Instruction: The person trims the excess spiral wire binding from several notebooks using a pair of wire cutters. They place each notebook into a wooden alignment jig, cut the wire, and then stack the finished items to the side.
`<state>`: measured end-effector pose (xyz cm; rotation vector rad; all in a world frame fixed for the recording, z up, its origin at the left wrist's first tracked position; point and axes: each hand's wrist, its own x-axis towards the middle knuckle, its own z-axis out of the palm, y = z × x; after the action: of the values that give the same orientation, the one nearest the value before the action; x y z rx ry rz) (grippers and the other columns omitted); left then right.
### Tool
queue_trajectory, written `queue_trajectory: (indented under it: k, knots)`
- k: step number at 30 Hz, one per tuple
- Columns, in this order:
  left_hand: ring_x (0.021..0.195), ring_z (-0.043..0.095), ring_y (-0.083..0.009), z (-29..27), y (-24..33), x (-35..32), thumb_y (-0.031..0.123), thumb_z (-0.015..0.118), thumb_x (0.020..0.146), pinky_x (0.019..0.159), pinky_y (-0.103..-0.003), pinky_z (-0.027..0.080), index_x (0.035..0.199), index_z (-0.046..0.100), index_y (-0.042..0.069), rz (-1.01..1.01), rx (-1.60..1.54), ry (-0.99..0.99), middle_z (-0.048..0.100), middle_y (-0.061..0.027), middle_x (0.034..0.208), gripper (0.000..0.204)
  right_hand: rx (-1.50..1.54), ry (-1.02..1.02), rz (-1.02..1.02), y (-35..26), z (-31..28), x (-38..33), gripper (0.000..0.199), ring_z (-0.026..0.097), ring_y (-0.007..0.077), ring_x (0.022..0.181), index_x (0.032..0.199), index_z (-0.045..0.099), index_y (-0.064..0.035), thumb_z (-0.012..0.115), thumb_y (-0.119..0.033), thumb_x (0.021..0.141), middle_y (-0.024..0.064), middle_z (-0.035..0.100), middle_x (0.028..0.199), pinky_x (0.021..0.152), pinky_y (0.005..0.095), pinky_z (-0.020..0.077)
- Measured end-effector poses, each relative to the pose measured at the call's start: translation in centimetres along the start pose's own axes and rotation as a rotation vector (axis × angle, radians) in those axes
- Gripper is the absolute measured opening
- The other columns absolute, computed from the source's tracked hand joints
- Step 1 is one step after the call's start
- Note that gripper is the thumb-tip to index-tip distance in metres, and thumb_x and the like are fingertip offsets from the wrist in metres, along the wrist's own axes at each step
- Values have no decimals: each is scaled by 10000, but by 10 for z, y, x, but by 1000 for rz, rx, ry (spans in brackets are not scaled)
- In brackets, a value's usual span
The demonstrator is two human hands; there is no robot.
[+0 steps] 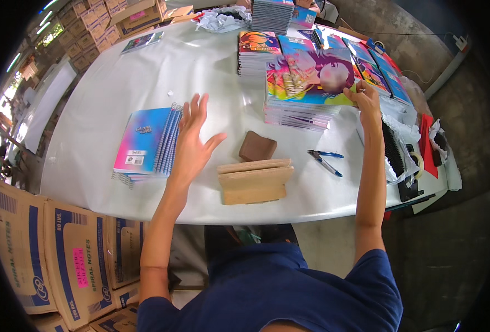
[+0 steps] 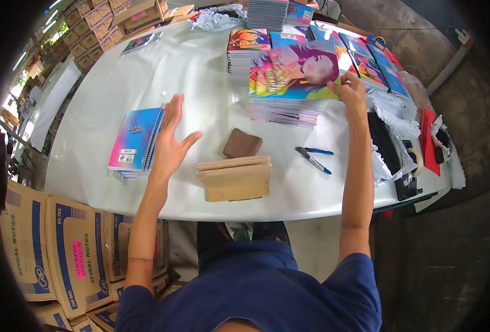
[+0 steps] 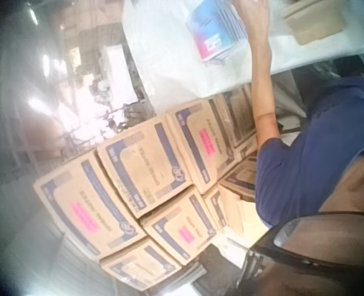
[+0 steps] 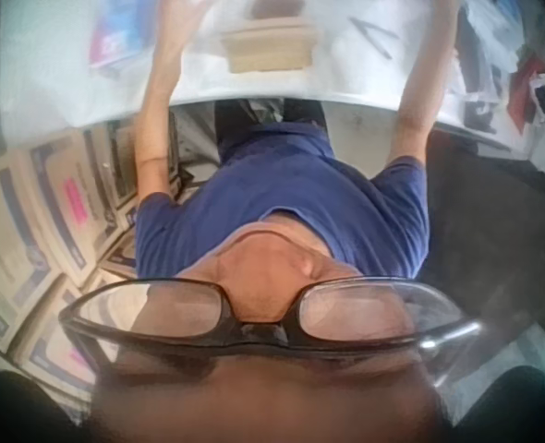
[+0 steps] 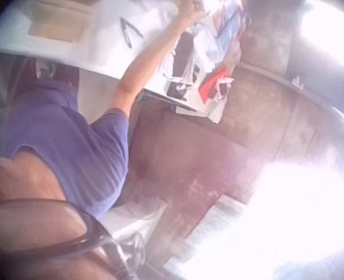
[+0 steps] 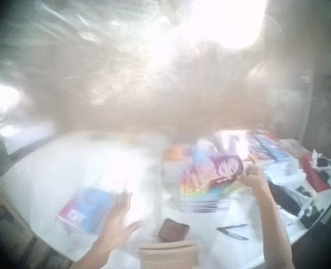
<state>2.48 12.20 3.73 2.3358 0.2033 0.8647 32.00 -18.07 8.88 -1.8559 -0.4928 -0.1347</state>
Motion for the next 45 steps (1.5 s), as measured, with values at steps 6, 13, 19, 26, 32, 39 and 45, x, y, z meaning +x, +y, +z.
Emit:
queue_trajectory:
  k: [6, 13, 19, 26, 32, 39, 45]
  knots:
    - [1166, 502, -172, 2, 24, 18, 280, 694, 897, 996, -323, 391, 1345, 469, -20, -228, -736, -165, 563, -155, 1273, 583, 660, -177, -14, -28, 61, -134, 159, 605, 98, 761, 857, 619, -28, 733, 45, 774, 3, 647, 823, 719, 249, 487]
    - [1179, 524, -174, -6, 43, -16, 217, 576, 974, 1034, -319, 374, 1246, 583, -48, -128, -747, -432, 574, -106, 1323, 380, 317, -392, -67, 45, 66, -181, 250, 621, 103, 943, 1062, 687, -22, 719, 15, 816, 29, 707, 1014, 891, 299, 486]
    - [1416, 287, -287, 53, -2, -87, 393, 725, 845, 1143, -400, 248, 1492, 258, 10, -103, -717, 23, 287, -159, 1545, 885, -21, -503, -110, 49, 75, -209, 490, 559, 253, 1141, 1259, 517, -12, 688, 46, 803, 133, 613, 1183, 1016, 376, 411]
    - [1391, 311, -293, 62, -18, -81, 300, 871, 696, 1133, -403, 275, 1535, 117, 83, -323, -897, 31, 263, -145, 1544, 1148, -228, -591, -234, 36, 70, -209, 632, 434, 361, 1284, 1365, 403, -35, 662, 50, 794, 204, 489, 1319, 1085, 420, 352]
    - [1425, 258, -297, 40, -32, -91, 291, 834, 744, 1147, -437, 208, 1547, 83, 99, -295, -849, 80, 235, -143, 1565, 1116, -907, 354, -163, 114, -85, -60, 285, 624, 344, 969, 1046, 640, -24, 667, -46, 763, 174, 645, 1021, 823, 427, 506]
    - [1431, 259, -300, 22, -16, -102, 66, 661, 874, 1143, -392, 218, 1539, 156, 82, -348, -771, 152, 250, -132, 1567, 835, -1188, 18, -33, 149, -112, -25, 271, 605, 410, 953, 907, 588, -5, 710, -222, 801, 220, 631, 967, 819, 511, 473]
    - [1418, 295, -313, 11, -5, -99, 21, 605, 894, 1138, -418, 236, 1529, 206, 71, -344, -751, 188, 263, -149, 1563, 752, -1356, 96, -257, 150, -100, -32, 182, 629, 356, 933, 902, 595, -8, 666, -151, 814, 187, 642, 958, 769, 455, 504]
